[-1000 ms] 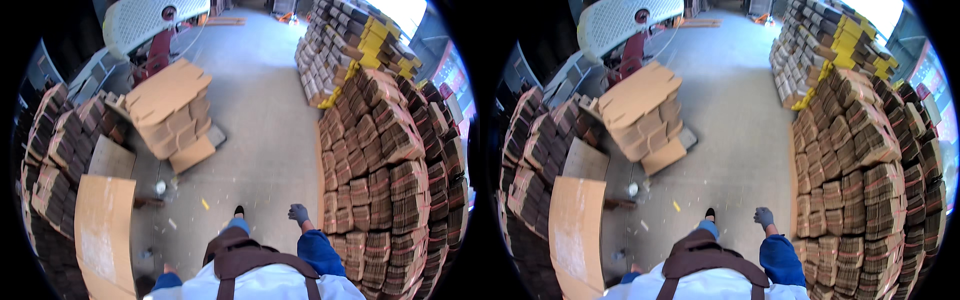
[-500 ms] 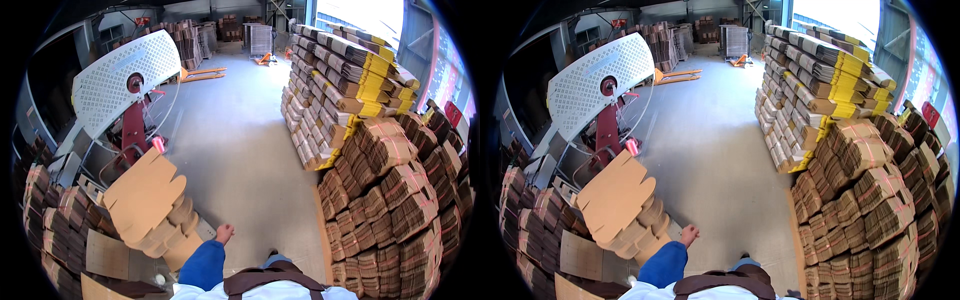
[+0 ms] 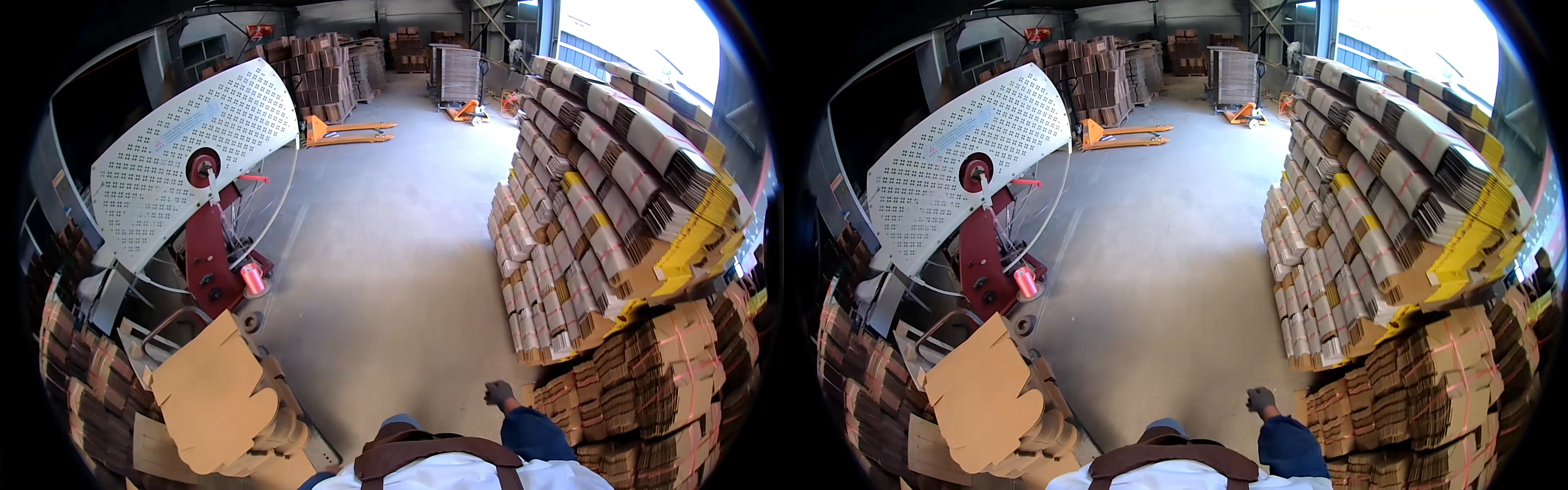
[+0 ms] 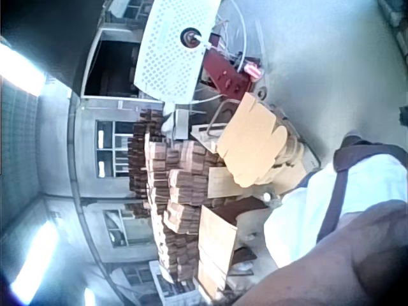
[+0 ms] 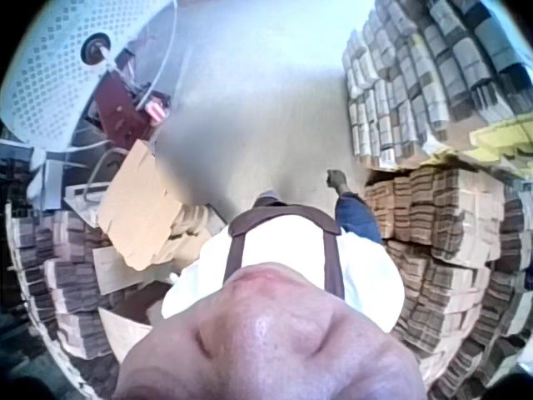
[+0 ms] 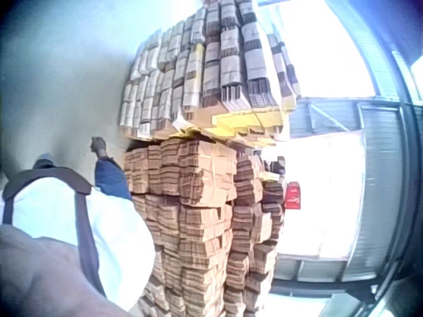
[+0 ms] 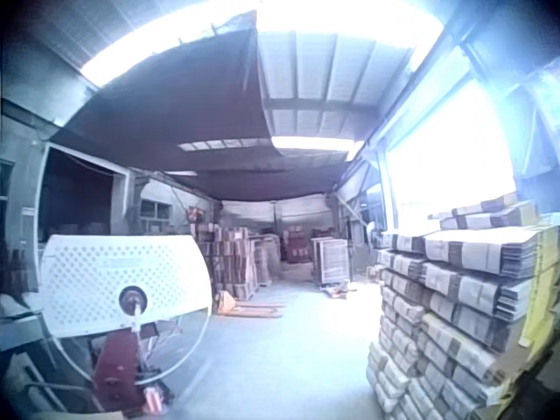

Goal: The person applies a white adhesive substance to a large flat piece of cardboard using a small wooden block. They repeatedly dip the block into a bowl of glue and spread it in linear strokes across the cardboard surface. The person then moves the bowl and block to the floor and picks up a stack of green printed boxes.

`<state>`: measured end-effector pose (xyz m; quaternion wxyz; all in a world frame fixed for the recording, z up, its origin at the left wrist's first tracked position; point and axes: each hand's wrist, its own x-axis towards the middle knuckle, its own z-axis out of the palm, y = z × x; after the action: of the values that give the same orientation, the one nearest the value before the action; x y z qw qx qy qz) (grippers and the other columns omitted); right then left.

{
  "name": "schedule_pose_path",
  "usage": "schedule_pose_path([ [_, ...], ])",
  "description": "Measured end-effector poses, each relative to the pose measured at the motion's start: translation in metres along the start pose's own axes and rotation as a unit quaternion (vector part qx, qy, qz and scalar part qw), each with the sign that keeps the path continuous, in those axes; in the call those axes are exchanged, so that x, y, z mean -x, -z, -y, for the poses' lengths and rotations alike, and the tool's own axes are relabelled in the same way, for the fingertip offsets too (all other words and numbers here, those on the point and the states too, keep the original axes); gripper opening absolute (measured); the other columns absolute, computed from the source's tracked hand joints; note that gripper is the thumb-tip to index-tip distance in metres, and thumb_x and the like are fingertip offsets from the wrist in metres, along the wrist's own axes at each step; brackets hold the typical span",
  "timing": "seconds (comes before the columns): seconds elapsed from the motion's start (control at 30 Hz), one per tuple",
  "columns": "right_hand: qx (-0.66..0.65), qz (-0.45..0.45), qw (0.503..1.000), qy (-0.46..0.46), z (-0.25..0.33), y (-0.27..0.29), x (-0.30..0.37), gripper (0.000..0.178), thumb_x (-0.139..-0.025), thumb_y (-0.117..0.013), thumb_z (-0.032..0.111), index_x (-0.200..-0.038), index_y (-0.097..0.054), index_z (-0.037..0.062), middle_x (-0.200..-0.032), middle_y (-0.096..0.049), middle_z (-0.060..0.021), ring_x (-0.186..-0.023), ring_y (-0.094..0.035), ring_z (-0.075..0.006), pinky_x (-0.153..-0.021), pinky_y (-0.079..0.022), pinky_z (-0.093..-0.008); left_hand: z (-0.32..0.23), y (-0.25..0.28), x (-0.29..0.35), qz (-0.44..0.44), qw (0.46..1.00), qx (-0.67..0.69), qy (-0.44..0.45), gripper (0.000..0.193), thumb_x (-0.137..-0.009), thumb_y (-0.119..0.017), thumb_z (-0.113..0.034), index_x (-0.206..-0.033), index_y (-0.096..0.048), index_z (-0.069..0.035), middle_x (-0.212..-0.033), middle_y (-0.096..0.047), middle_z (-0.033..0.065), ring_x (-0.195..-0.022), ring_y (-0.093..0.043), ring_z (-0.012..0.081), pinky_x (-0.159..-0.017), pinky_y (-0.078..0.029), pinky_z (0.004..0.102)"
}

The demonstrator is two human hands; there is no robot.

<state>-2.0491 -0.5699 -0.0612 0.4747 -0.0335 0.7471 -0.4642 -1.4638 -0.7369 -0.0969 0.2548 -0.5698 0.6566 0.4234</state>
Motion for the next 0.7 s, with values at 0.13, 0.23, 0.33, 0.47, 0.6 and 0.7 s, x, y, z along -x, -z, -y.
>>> schedule_pose_path([
  [0.13,0.08,0.055,0.982,0.164,0.225,-0.086,-0.1,0.039,-0.091,-0.065,0.028,-0.115,-0.062,-0.0025,-0.09,-0.068,-0.0124,-0.071,-0.069,-0.0212,-0.062,-0.055,-0.0325,-0.029,0.071,-0.03,0.036,0.991,0.044,0.119,0.032,-0.085,-0.055,-0.042,-0.093,-0.072,-0.016,-0.083,-0.072,0.0096,-0.077,-0.07,0.0257,-0.074,-0.053,0.0424],
  [0.23,0.187,0.06,0.953,0.231,0.317,-0.121,-0.149,0.043,-0.091,-0.064,0.031,-0.117,-0.062,-0.003,-0.092,-0.069,-0.0139,-0.075,-0.07,-0.0206,-0.067,-0.056,-0.0321,-0.073,0.136,-0.082,0.037,0.988,0.057,0.142,0.03,-0.085,-0.054,-0.04,-0.086,-0.07,-0.015,-0.083,-0.071,0.0107,-0.076,-0.068,0.0271,-0.073,-0.052,0.0447],
  [0.33,0.215,0.026,0.969,0.122,0.307,-0.075,-0.243,0.042,-0.092,-0.064,0.032,-0.113,-0.062,-0.0038,-0.088,-0.069,-0.0136,-0.073,-0.07,-0.0225,-0.063,-0.056,-0.0344,-0.143,0.206,-0.175,0.046,0.996,0.0,0.082,0.029,-0.085,-0.054,-0.039,-0.08,-0.069,-0.015,-0.082,-0.07,0.0118,-0.075,-0.067,0.0285,-0.071,-0.05,0.047],
  [0.47,0.127,0.027,0.984,-0.124,0.258,-0.033,-0.299,0.034,-0.092,-0.061,0.029,-0.092,-0.063,-0.0052,-0.08,-0.067,-0.0178,-0.059,-0.066,-0.0274,-0.053,-0.055,-0.0394,-0.287,0.362,-0.357,-0.186,0.974,0.041,-0.123,0.032,-0.083,-0.055,-0.033,-0.063,-0.067,-0.012,-0.068,-0.067,0.0111,-0.068,-0.066,0.0274,-0.067,-0.05,0.0451],
  [0.6,0.094,-0.059,0.964,-0.241,0.256,0.039,-0.318,0.03,-0.094,-0.059,0.026,-0.099,-0.063,-0.0024,-0.078,-0.066,-0.0169,-0.057,-0.064,-0.0263,-0.048,-0.052,-0.04,-0.625,0.526,-0.466,-0.18,0.891,0.317,-0.271,0.028,-0.093,-0.055,-0.021,-0.084,-0.069,0.001,-0.077,-0.072,0.0119,-0.074,-0.071,0.0181,-0.069,-0.055,0.0319],
  [0.7,0.011,-0.094,0.948,-0.305,0.287,0.051,-0.383,0.028,-0.095,-0.058,0.026,-0.104,-0.063,0.0005,-0.075,-0.066,-0.0143,-0.054,-0.062,-0.0235,-0.045,-0.051,-0.0386,-0.769,0.609,-0.508,-0.162,0.858,0.32,-0.367,0.027,-0.097,-0.057,-0.023,-0.092,-0.065,0.002,-0.081,-0.071,0.0093,-0.074,-0.071,0.0167,-0.071,-0.055,0.0323],
])
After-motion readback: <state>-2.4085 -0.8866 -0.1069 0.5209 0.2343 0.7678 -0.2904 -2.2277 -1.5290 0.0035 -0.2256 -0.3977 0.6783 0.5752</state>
